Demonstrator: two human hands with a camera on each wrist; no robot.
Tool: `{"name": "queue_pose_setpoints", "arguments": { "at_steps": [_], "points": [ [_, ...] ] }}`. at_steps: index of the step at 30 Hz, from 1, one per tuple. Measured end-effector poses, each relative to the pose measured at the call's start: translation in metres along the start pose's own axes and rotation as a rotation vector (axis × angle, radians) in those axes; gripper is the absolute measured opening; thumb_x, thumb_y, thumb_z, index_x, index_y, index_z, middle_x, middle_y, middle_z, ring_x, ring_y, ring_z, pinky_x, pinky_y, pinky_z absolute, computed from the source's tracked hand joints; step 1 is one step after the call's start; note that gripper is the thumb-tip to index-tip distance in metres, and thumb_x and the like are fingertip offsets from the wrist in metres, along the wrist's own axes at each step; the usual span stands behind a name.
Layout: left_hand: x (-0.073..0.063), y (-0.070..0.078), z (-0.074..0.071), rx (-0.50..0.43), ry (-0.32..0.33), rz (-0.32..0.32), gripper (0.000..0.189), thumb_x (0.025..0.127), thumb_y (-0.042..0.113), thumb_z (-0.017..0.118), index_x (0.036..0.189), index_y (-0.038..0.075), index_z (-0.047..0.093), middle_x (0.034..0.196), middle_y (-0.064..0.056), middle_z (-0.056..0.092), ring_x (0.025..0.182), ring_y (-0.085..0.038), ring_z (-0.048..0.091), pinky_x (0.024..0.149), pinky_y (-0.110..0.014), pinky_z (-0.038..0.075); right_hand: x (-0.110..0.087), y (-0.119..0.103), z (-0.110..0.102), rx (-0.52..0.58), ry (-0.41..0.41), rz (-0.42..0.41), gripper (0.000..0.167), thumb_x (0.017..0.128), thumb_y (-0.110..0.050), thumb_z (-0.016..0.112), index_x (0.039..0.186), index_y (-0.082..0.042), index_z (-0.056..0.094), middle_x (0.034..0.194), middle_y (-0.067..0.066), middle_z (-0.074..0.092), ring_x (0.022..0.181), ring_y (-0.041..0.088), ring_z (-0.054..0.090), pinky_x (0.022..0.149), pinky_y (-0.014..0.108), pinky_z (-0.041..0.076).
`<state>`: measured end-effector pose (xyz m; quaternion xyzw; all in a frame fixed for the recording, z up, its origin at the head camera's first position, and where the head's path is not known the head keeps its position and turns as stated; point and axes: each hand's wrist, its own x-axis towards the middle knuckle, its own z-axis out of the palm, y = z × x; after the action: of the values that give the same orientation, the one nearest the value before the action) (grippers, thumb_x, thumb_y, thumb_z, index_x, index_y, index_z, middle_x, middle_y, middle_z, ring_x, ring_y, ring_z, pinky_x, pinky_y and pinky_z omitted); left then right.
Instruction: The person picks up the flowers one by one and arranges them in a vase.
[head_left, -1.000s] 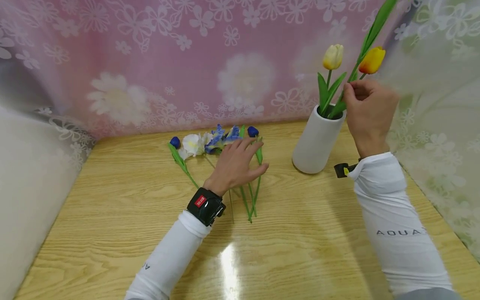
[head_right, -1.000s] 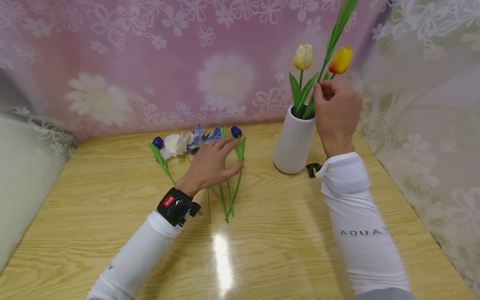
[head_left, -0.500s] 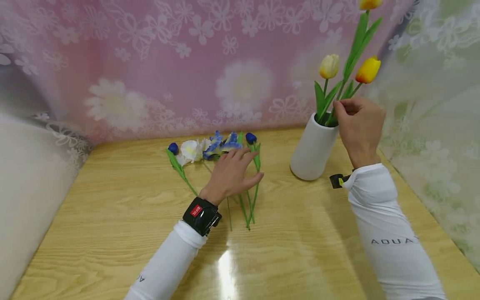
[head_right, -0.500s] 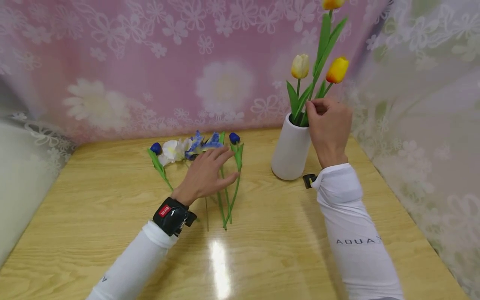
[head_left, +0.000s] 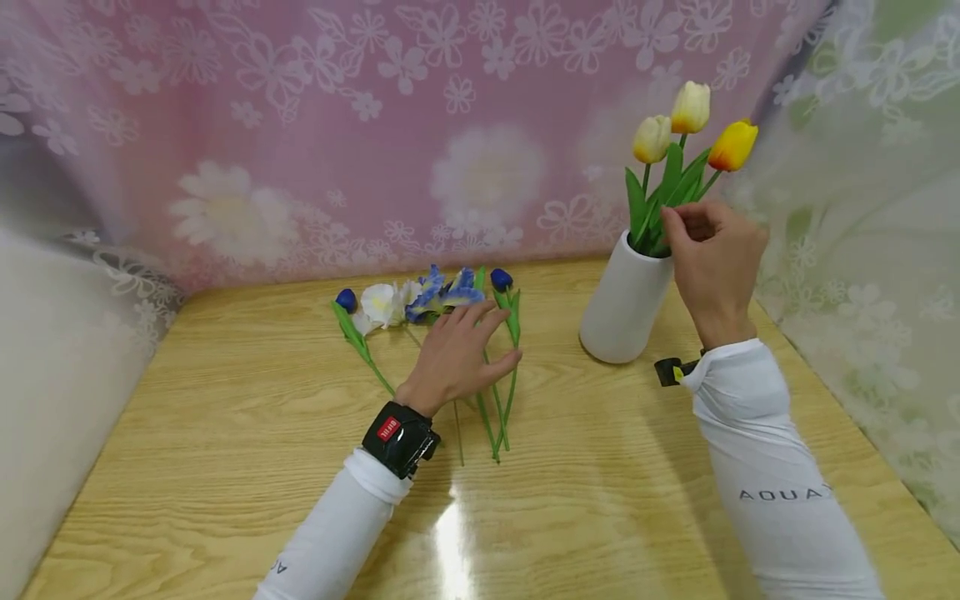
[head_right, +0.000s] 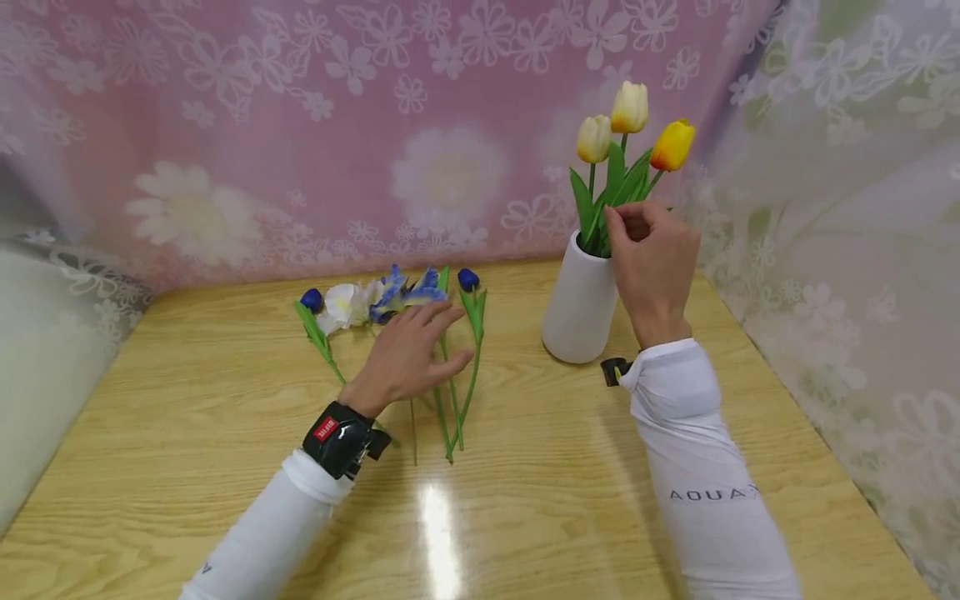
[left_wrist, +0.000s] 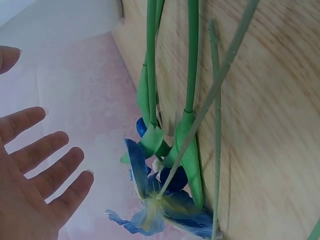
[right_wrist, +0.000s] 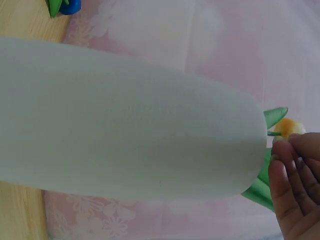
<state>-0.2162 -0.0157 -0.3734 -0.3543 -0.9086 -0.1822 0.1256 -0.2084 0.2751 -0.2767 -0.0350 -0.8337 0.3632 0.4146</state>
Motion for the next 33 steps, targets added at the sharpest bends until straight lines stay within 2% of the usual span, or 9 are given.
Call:
{"name": "queue_pose_setpoints", "arguments": {
  "at_steps": [6,14,19,23,26,30,33],
  "points": [
    [-0.003,-0.003,0.002,0.036,0.0,-0.016,0.055,0.091,0.05,0.055,0.135,0.016,0.054,0.138,-0.009,0.048,0.123,-0.03,0.046,0.095,-0.049,0.041,-0.014,-0.004,0.004,0.113,-0.003,-0.07,0.029,0.087,-0.025,0.071,0.091,0.003,0.073,0.078,0.013,0.069,0.06,-0.003,0.056,0.063,0.012,0.045],
    [-0.01,-0.011,0.001,0.038,-0.039,-0.068,0.057,0.091,0.051,0.054,0.137,0.017,0.053,0.14,-0.008,0.046,0.123,-0.029,0.046,0.095,-0.05,0.04,-0.035,-0.004,0.023,0.219,-0.081,-0.176,0.015,0.083,-0.007,0.074,0.088,0.006,0.072,0.075,0.015,0.068,0.059,-0.005,0.056,0.061,0.01,0.046],
    [-0.016,-0.015,0.0,0.049,-0.051,-0.095,0.058,0.091,0.051,0.054,0.138,0.017,0.052,0.139,-0.009,0.047,0.123,-0.029,0.045,0.097,-0.051,0.039,-0.05,-0.002,0.04,0.229,-0.132,-0.223,0.011,0.084,-0.007,0.073,0.086,0.004,0.072,0.072,0.011,0.069,0.059,-0.004,0.056,0.06,0.009,0.045],
    [-0.02,-0.018,0.002,0.05,-0.058,-0.106,0.059,0.091,0.051,0.054,0.139,0.017,0.052,0.138,-0.009,0.048,0.123,-0.03,0.046,0.098,-0.05,0.038,-0.061,0.003,0.052,0.225,-0.207,-0.222,0.011,0.086,-0.008,0.072,0.085,0.003,0.072,0.072,0.009,0.069,0.059,-0.004,0.057,0.059,0.009,0.045],
    [-0.023,-0.021,0.003,0.045,-0.069,-0.124,0.058,0.092,0.051,0.054,0.139,0.017,0.052,0.138,-0.009,0.047,0.123,-0.03,0.045,0.098,-0.051,0.038,-0.069,0.007,0.06,0.216,-0.286,-0.202,0.012,0.087,-0.01,0.07,0.087,0.003,0.072,0.073,0.008,0.069,0.059,0.0,0.059,0.059,0.01,0.046],
    [-0.027,-0.024,0.003,0.047,-0.076,-0.151,0.056,0.092,0.051,0.053,0.137,0.017,0.053,0.139,-0.009,0.047,0.123,-0.031,0.045,0.097,-0.051,0.039,-0.078,0.012,0.072,0.18,-0.366,-0.203,0.012,0.088,-0.011,0.069,0.088,0.001,0.072,0.073,0.007,0.069,0.058,0.012,0.063,0.057,0.011,0.046],
    [-0.029,-0.027,0.003,0.046,-0.076,-0.162,0.056,0.091,0.051,0.053,0.136,0.017,0.054,0.138,-0.009,0.047,0.123,-0.03,0.046,0.096,-0.052,0.039,-0.084,0.014,0.08,0.138,-0.413,-0.212,0.012,0.088,-0.012,0.07,0.088,0.0,0.071,0.072,0.006,0.069,0.058,0.016,0.063,0.055,0.019,0.048]
  ]
}}
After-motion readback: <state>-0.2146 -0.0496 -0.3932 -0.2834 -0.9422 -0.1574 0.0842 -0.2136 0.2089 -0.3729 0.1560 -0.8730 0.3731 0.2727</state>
